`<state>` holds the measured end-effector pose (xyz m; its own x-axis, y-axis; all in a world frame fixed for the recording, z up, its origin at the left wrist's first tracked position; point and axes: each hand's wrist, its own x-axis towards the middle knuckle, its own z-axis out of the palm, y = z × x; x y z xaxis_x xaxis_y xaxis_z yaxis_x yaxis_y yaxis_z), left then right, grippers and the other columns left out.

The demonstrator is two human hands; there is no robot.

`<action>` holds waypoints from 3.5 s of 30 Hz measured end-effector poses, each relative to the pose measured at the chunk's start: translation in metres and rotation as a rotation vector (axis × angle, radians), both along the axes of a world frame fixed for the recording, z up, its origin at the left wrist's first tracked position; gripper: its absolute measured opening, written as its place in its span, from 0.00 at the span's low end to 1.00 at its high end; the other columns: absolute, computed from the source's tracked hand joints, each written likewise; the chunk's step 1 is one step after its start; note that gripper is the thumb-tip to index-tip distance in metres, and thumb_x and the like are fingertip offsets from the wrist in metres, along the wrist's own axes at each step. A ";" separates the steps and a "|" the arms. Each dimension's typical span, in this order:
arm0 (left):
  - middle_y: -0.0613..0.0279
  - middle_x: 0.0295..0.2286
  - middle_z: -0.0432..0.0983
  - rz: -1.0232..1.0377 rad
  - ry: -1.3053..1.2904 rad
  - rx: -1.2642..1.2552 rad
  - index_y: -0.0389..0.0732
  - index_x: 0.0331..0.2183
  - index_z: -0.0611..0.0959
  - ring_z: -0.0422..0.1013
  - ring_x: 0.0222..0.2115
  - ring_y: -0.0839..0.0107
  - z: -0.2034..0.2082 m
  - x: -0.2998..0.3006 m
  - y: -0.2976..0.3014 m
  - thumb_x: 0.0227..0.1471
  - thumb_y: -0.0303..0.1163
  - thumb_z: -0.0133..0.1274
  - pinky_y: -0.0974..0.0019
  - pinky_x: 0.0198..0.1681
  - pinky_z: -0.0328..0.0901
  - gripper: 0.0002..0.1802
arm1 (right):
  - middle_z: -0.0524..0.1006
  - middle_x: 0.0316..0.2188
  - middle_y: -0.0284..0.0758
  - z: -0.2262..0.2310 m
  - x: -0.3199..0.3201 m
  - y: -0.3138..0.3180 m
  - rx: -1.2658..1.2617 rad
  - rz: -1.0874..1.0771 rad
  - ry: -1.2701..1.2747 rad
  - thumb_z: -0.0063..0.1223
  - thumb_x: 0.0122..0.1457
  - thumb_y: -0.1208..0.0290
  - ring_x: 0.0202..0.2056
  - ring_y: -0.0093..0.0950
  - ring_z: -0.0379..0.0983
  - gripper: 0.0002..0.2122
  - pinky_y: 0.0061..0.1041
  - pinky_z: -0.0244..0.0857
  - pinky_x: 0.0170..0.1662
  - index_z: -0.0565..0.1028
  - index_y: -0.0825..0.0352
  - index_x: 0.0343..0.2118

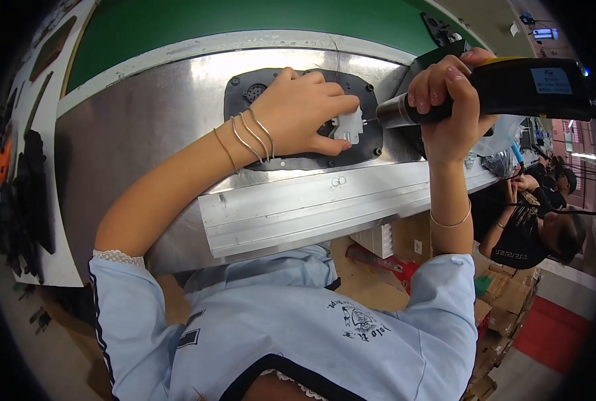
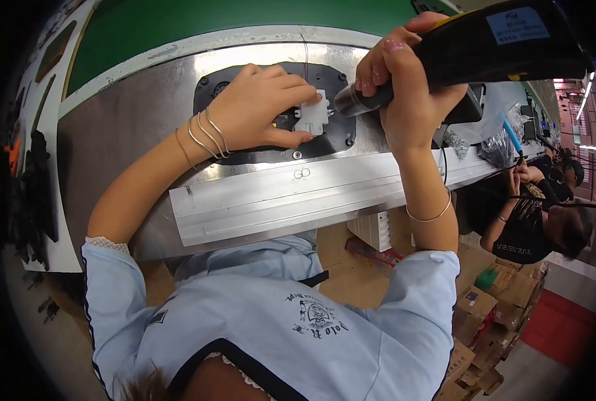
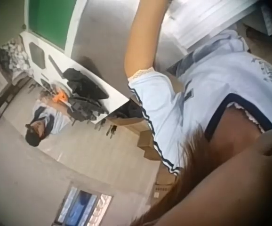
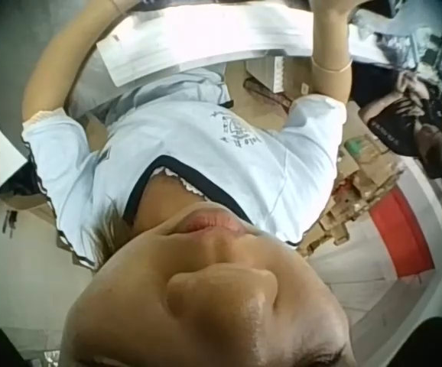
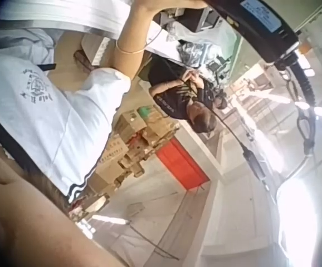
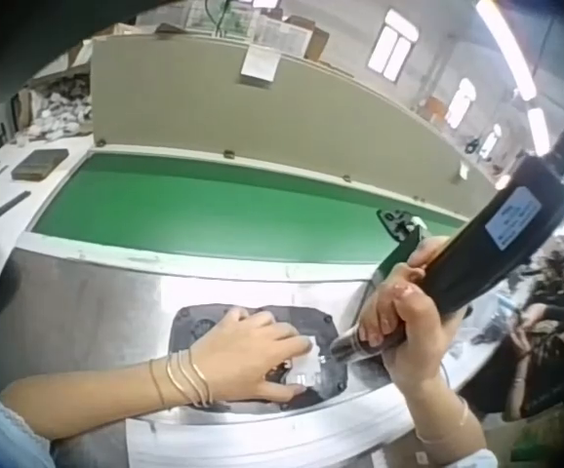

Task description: Assembling small electronic components on a production line using a handheld motorized tool.

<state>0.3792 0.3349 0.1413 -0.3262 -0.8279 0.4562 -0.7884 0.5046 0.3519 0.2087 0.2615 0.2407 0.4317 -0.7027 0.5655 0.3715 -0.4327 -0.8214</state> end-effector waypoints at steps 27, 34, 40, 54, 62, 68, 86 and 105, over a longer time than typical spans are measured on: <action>0.71 0.33 0.76 -0.019 -0.011 0.004 0.51 0.40 0.78 0.70 0.37 0.67 0.003 0.006 0.001 0.42 0.54 0.58 0.59 0.42 0.59 0.24 | 0.63 0.16 0.34 0.046 -0.082 -0.020 -0.178 -0.307 -0.059 0.46 0.53 0.81 0.16 0.26 0.60 0.10 0.26 0.59 0.22 0.67 0.68 0.39; 0.71 0.32 0.76 -0.015 0.002 0.041 0.51 0.39 0.78 0.70 0.38 0.67 0.006 0.005 -0.001 0.42 0.53 0.58 0.60 0.43 0.59 0.24 | 0.64 0.16 0.34 0.029 -0.080 -0.033 -0.135 -0.348 -0.101 0.48 0.54 0.82 0.15 0.26 0.62 0.06 0.26 0.59 0.21 0.69 0.68 0.34; 0.71 0.33 0.77 -0.012 0.012 0.060 0.53 0.41 0.78 0.70 0.39 0.68 0.000 0.008 -0.001 0.43 0.53 0.58 0.60 0.43 0.58 0.24 | 0.63 0.15 0.33 0.035 -0.065 -0.024 -0.095 -0.275 0.028 0.48 0.54 0.81 0.14 0.25 0.60 0.04 0.26 0.58 0.21 0.68 0.68 0.33; 0.66 0.36 0.79 0.118 0.085 0.064 0.38 0.56 0.65 0.66 0.47 0.65 -0.003 0.006 0.001 0.35 0.63 0.62 0.57 0.49 0.55 0.54 | 0.63 0.16 0.33 0.011 0.030 0.012 -0.025 0.093 -0.048 0.45 0.55 0.79 0.15 0.24 0.61 0.11 0.25 0.60 0.21 0.64 0.67 0.41; 0.62 0.40 0.75 0.139 0.060 0.226 0.36 0.59 0.61 0.65 0.49 0.63 0.012 0.003 0.008 0.35 0.59 0.64 0.54 0.53 0.54 0.57 | 0.63 0.16 0.33 0.004 0.045 0.009 0.009 0.112 -0.015 0.46 0.54 0.79 0.14 0.24 0.61 0.10 0.25 0.60 0.21 0.66 0.66 0.40; 0.57 0.31 0.79 0.139 0.082 0.049 0.33 0.56 0.64 0.68 0.45 0.62 -0.002 0.002 0.003 0.34 0.65 0.61 0.54 0.46 0.57 0.57 | 0.63 0.16 0.33 0.000 0.043 0.006 0.052 0.097 -0.021 0.46 0.54 0.79 0.14 0.24 0.61 0.10 0.26 0.60 0.22 0.66 0.66 0.40; 0.56 0.29 0.78 0.135 0.079 0.047 0.34 0.56 0.64 0.70 0.42 0.61 -0.004 0.000 0.004 0.34 0.64 0.61 0.53 0.45 0.57 0.57 | 0.61 0.15 0.32 0.003 0.043 0.019 0.002 0.102 0.008 0.43 0.54 0.78 0.14 0.24 0.60 0.10 0.26 0.59 0.20 0.65 0.65 0.40; 0.59 0.28 0.78 0.133 0.087 0.033 0.34 0.54 0.66 0.70 0.42 0.62 -0.002 0.001 0.004 0.33 0.64 0.62 0.53 0.46 0.58 0.55 | 0.62 0.16 0.33 -0.004 0.053 0.015 -0.027 0.107 0.053 0.45 0.56 0.79 0.15 0.22 0.59 0.11 0.25 0.59 0.20 0.64 0.67 0.42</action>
<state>0.3802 0.3388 0.1391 -0.1730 -0.8764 0.4495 -0.8130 0.3847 0.4370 0.2613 0.2762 0.2367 0.5337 -0.6359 0.5575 0.3730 -0.4146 -0.8300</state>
